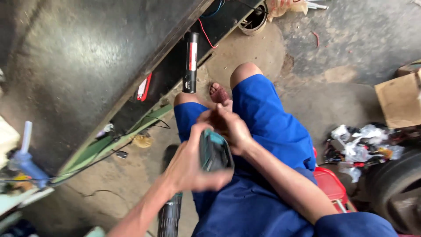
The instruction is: Disassembling the base of a cordless drill using a power screwdriver to access internal components for repair.
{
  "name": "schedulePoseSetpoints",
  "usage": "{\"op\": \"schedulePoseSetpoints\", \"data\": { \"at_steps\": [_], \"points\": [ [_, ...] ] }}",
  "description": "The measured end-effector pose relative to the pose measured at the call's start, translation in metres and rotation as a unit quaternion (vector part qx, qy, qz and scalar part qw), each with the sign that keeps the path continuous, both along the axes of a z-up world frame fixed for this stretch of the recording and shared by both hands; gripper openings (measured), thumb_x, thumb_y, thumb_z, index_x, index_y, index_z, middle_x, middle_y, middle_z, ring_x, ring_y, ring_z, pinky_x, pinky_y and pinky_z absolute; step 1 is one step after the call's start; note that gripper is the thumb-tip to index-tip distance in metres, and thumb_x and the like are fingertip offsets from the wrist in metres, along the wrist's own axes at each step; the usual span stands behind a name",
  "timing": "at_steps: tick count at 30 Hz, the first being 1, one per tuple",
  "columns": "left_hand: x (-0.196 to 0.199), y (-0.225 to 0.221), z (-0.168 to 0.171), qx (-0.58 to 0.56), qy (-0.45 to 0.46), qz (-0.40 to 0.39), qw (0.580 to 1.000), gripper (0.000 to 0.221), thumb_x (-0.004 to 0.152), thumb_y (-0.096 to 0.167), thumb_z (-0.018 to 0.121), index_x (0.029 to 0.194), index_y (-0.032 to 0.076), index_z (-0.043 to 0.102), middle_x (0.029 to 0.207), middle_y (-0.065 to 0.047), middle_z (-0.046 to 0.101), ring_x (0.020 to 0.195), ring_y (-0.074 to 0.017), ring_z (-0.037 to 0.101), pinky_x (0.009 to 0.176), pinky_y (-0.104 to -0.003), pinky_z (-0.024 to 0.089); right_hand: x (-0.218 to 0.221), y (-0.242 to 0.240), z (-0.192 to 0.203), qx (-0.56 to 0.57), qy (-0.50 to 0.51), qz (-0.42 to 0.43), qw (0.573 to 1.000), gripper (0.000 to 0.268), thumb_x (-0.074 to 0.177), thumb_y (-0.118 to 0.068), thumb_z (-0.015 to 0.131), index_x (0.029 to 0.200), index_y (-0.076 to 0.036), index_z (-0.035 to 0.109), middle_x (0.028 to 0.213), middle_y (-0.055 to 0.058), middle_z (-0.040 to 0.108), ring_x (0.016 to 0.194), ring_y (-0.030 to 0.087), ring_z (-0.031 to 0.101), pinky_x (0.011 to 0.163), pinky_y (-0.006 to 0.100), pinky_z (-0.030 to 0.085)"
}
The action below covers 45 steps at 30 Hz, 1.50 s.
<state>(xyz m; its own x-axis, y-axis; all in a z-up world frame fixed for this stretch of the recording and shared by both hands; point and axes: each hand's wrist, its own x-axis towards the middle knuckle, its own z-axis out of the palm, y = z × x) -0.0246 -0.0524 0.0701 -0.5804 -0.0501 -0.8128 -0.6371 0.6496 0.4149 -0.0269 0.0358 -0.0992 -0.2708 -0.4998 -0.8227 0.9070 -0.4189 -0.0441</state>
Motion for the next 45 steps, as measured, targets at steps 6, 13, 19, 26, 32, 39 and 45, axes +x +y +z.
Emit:
{"op": "schedulePoseSetpoints", "data": {
  "at_steps": [6, 13, 19, 26, 32, 39, 45],
  "points": [
    [0.023, -0.015, 0.018, 0.224, 0.302, -0.132, 0.917, 0.083, 0.062, 0.053, 0.080, 0.117, -0.004, 0.055, 0.103, -0.018, 0.065, 0.093, -0.0340, 0.065, 0.094, -0.045, 0.052, -0.029, 0.081, 0.024, 0.128, 0.154, -0.007, 0.980, 0.032, 0.077, 0.007, 0.059, 0.107, 0.006, 0.069, 0.083, 0.024, 0.074, 0.074, 0.028, 0.072, 0.070, 0.026, 0.054],
    [0.008, -0.013, -0.052, 0.438, 0.311, 0.143, 0.831, 0.124, 0.048, 0.069, 0.090, 0.140, -0.004, 0.051, 0.115, -0.015, 0.070, 0.102, -0.0220, 0.069, 0.087, -0.039, 0.060, -0.007, 0.167, 0.023, 0.182, 0.372, -0.094, 0.905, 0.028, 0.100, 0.009, 0.045, 0.126, 0.015, 0.053, 0.117, 0.040, 0.062, 0.099, 0.044, 0.070, 0.094, 0.052, 0.060],
    [-0.006, 0.012, -0.078, 0.586, 0.243, 0.181, 0.751, 0.113, 0.072, 0.088, 0.059, 0.130, -0.009, 0.065, 0.098, -0.013, 0.070, 0.090, -0.0119, 0.070, 0.079, -0.023, 0.057, 0.052, 0.237, -0.018, 0.295, 0.361, 0.029, 0.884, 0.029, 0.113, -0.014, 0.050, 0.136, 0.004, 0.053, 0.084, 0.025, 0.065, 0.061, 0.027, 0.066, 0.061, 0.043, 0.060],
    [0.001, -0.005, -0.076, 0.532, 0.194, 0.124, 0.815, 0.098, 0.081, 0.092, 0.041, 0.120, 0.008, 0.073, 0.090, -0.008, 0.067, 0.081, -0.0121, 0.064, 0.074, -0.023, 0.055, 0.080, 0.231, -0.024, 0.389, 0.375, 0.014, 0.841, 0.019, 0.109, -0.012, 0.062, 0.104, 0.004, 0.071, 0.058, 0.015, 0.053, 0.045, 0.018, 0.053, 0.042, 0.029, 0.044],
    [0.007, -0.011, -0.059, 0.548, 0.174, 0.089, 0.813, 0.085, 0.095, 0.077, 0.046, 0.110, -0.003, 0.071, 0.087, -0.009, 0.066, 0.087, -0.0100, 0.058, 0.087, -0.023, 0.045, 0.054, 0.196, 0.038, 0.231, 0.349, -0.053, 0.907, 0.034, 0.102, -0.005, 0.051, 0.127, 0.012, 0.064, 0.084, 0.022, 0.059, 0.064, 0.029, 0.065, 0.054, 0.032, 0.052],
    [0.016, -0.016, -0.109, 0.467, 0.260, -0.127, 0.836, 0.107, 0.085, 0.094, 0.015, 0.127, 0.011, 0.068, 0.115, -0.004, 0.069, 0.097, -0.0119, 0.063, 0.094, -0.025, 0.046, 0.056, 0.175, 0.054, 0.149, 0.405, -0.058, 0.900, 0.030, 0.098, 0.007, 0.053, 0.126, 0.015, 0.058, 0.088, 0.031, 0.070, 0.062, 0.036, 0.077, 0.047, 0.037, 0.066],
    [0.013, -0.005, -0.116, 0.444, 0.286, -0.143, 0.837, 0.106, 0.088, 0.090, 0.005, 0.130, 0.014, 0.065, 0.119, 0.001, 0.069, 0.098, -0.0056, 0.062, 0.091, -0.016, 0.044, 0.071, 0.179, 0.039, 0.166, 0.419, -0.102, 0.887, 0.015, 0.098, 0.003, 0.059, 0.107, 0.015, 0.062, 0.082, 0.030, 0.071, 0.058, 0.034, 0.075, 0.044, 0.041, 0.065]
  ]
}}
